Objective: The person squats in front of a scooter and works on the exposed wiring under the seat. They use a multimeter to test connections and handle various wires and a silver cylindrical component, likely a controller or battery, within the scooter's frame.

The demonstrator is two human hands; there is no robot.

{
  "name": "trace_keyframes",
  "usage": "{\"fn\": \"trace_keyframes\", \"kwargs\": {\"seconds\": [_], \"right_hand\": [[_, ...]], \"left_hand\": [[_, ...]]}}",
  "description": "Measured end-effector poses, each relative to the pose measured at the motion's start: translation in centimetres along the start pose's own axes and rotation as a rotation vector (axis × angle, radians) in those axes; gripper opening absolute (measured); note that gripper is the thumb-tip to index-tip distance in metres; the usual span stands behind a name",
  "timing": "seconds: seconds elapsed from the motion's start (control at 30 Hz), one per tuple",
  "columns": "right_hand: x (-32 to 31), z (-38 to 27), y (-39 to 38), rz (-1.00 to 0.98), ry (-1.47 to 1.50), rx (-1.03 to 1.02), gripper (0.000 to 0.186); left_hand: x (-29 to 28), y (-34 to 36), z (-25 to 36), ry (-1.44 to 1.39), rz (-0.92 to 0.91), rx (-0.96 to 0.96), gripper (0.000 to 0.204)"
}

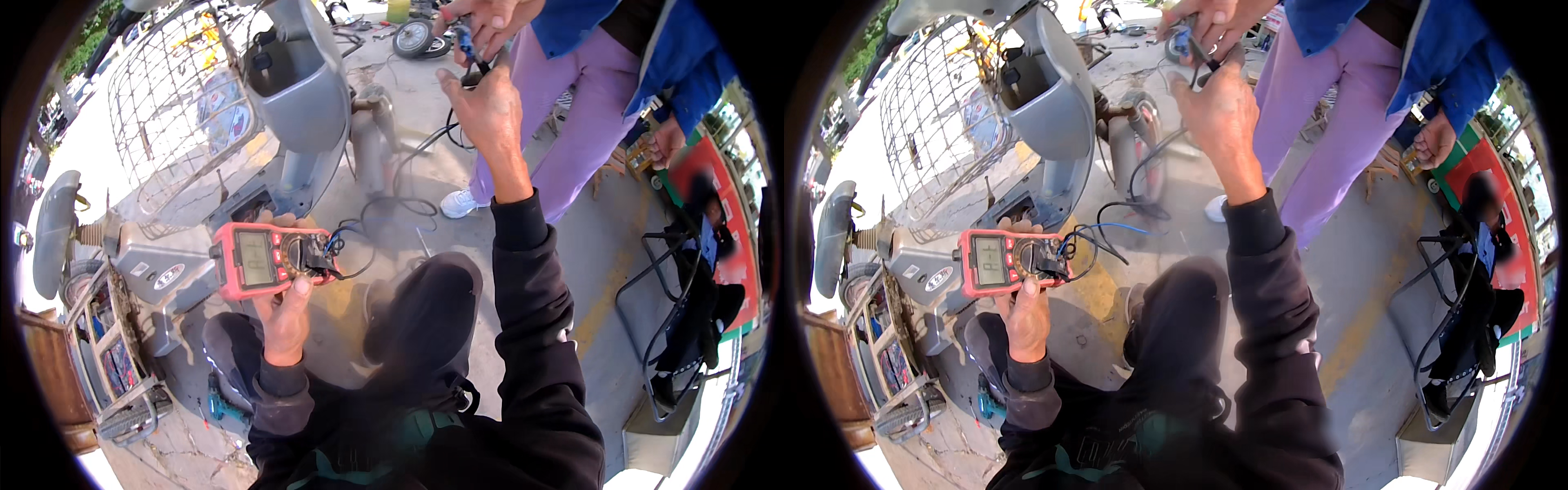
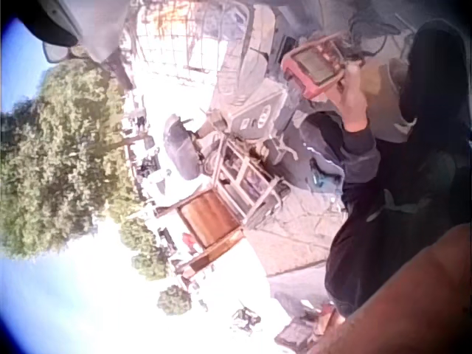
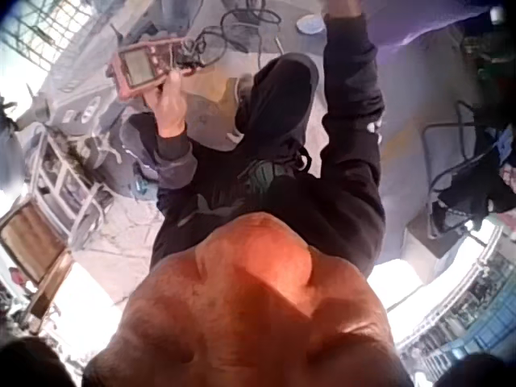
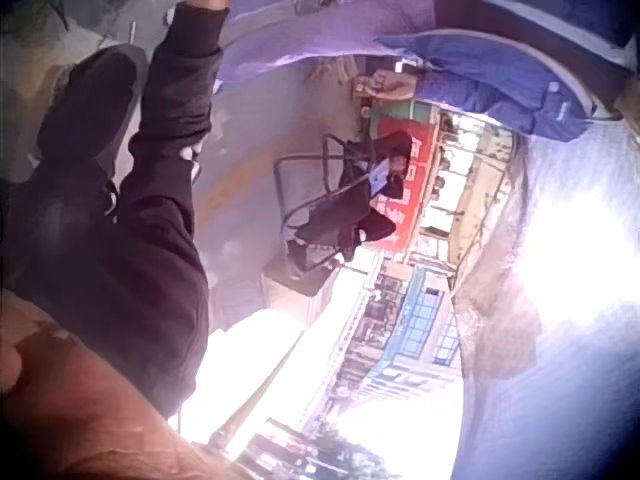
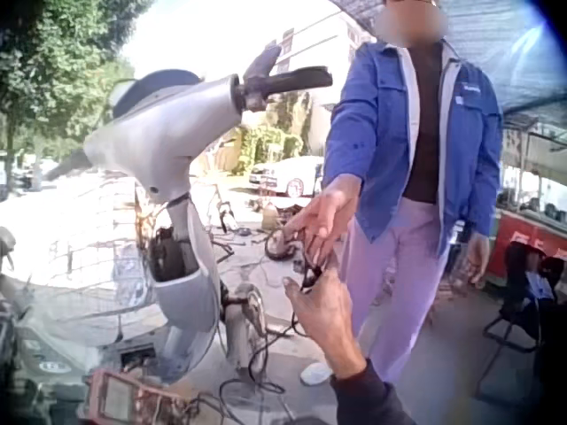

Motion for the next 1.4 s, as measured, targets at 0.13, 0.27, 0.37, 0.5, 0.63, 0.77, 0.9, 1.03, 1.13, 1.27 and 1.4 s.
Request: {"fn": "trace_keyframes", "kwargs": {"seconds": [0.13,0.27,0.37,0.5,0.63,0.77,0.9,1.03,1.13,1.27,1.4], "right_hand": [[1.5,-2.4,-9.7,-0.220,0.513,0.318,0.030],[2.4,-5.9,-25.6,-0.486,0.802,0.883,0.031],[6.5,-4.6,-37.6,-0.850,0.791,1.456,0.036],[5.9,-3.9,-42.1,-1.516,0.221,0.455,0.050],[3.7,-7.8,-36.2,-1.067,0.586,0.268,0.047],[1.3,-16.7,-28.3,-0.700,0.860,-0.073,0.047],[3.3,-19.3,-30.3,-0.719,0.802,-0.256,0.034],[6.2,-16.5,-30.1,-0.821,1.100,0.853,0.017],[11.2,-12.2,-31.8,-0.958,1.189,1.360,0.017],[7.9,-13.3,-32.7,-1.341,1.596,0.492,0.022],[6.9,-14.4,-32.7,-1.298,1.279,-0.128,0.028]], "left_hand": [[-5.0,0.7,3.2,-0.026,0.132,-0.021,0.083],[-10.9,2.1,7.0,-0.051,0.190,-0.091,0.077],[-12.2,2.3,10.3,-0.027,0.268,-0.115,0.073],[-14.7,1.8,9.8,0.000,0.305,-0.156,0.070],[-16.3,1.1,7.7,0.099,0.329,-0.269,0.065],[-16.5,1.1,6.5,0.268,0.419,-0.247,0.055],[-16.8,1.5,6.0,0.360,0.441,-0.214,0.052],[-18.7,1.6,5.7,0.258,0.523,-0.185,0.056],[-18.9,1.5,5.0,0.060,0.514,-0.253,0.059],[-18.6,2.7,3.6,0.041,0.627,-0.172,0.055],[-19.4,2.6,3.3,0.077,0.643,-0.137,0.051]]}}
Point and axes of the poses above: each hand's wrist, its own y-axis towards the middle knuckle, its own x-axis out of the palm, z = x × y, the point moved 2 cm from there along y, towards the middle knuckle, and after that the axes turned 13 degrees about z, right-handed, at the moved point
